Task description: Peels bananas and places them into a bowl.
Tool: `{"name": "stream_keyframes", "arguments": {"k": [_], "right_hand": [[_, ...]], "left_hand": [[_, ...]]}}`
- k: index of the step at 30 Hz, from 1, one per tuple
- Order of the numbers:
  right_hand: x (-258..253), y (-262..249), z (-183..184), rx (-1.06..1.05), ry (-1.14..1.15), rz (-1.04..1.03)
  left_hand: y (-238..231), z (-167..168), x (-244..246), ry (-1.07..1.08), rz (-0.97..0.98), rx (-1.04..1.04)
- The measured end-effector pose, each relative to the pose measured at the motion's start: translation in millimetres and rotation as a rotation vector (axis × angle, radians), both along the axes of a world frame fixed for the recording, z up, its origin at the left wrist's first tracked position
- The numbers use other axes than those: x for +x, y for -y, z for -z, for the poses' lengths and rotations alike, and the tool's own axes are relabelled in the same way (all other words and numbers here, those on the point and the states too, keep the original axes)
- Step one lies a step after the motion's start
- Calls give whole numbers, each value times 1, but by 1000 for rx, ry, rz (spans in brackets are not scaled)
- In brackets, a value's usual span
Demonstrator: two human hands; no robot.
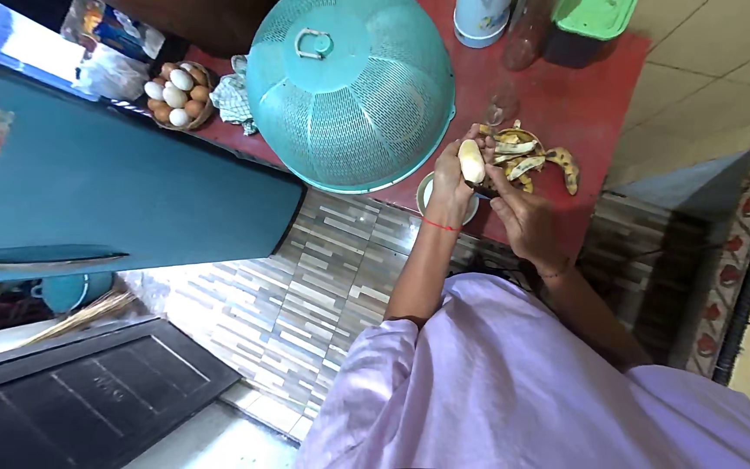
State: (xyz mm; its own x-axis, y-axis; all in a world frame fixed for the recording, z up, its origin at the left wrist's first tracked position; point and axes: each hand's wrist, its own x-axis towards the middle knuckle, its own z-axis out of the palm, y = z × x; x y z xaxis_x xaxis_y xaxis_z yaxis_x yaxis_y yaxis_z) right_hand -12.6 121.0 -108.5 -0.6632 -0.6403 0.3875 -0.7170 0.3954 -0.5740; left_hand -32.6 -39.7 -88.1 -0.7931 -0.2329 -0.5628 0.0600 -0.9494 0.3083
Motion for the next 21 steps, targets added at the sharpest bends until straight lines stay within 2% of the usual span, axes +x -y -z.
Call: {"name": "stream_keyframes", "arguments": {"k": [7,21], "right_hand": [[-1,1,1,0,-55,7],[2,0,2,-7,-25,37]], "left_hand": [[-1,-3,2,26,26,-33],[-6,6,9,-107,73,-209]]}}
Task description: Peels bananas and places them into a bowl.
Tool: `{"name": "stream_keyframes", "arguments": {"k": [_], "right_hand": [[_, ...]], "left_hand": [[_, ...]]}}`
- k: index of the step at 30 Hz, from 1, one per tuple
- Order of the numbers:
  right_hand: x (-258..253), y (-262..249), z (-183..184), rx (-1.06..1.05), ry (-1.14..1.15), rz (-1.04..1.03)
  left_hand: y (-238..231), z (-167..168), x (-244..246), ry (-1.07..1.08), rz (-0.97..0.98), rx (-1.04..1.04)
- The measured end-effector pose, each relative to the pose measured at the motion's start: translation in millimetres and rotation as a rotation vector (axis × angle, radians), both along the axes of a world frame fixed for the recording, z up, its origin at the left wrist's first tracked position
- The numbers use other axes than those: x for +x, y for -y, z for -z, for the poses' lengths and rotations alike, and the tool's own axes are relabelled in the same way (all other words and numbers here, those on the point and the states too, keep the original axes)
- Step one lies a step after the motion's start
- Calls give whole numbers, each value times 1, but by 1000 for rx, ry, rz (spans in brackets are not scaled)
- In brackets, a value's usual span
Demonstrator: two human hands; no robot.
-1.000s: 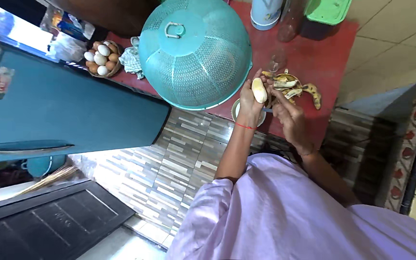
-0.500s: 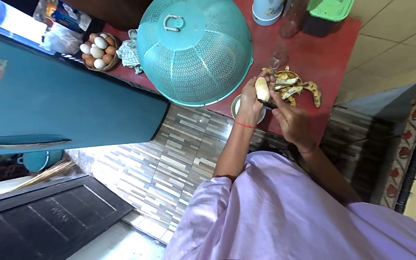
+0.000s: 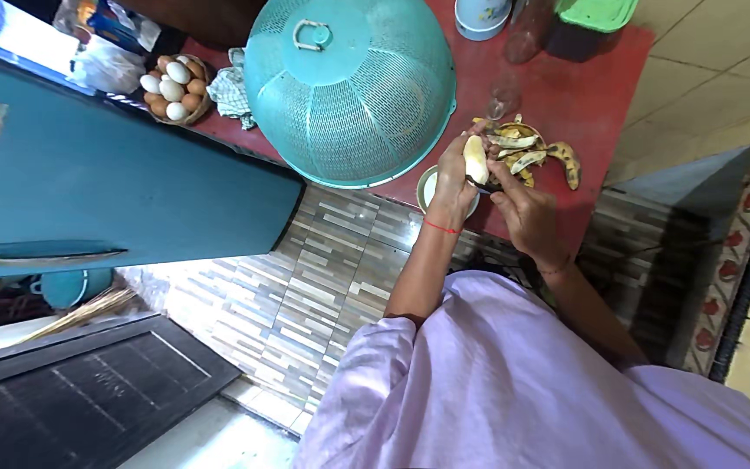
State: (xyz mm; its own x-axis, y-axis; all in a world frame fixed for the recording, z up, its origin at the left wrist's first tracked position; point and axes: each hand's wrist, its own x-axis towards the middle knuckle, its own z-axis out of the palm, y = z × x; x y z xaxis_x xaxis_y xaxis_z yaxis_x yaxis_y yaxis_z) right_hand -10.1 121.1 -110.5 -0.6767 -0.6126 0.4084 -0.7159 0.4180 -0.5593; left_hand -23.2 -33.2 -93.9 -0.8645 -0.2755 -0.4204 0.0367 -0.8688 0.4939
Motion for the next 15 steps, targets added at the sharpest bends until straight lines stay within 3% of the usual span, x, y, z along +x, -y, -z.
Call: {"name": "stream_keyframes", "arguments": {"k": [15], "right_hand": [[8,0,-3,56,39,40]], "left_hand": [[-2,1,8,-81,8,-119]]}}
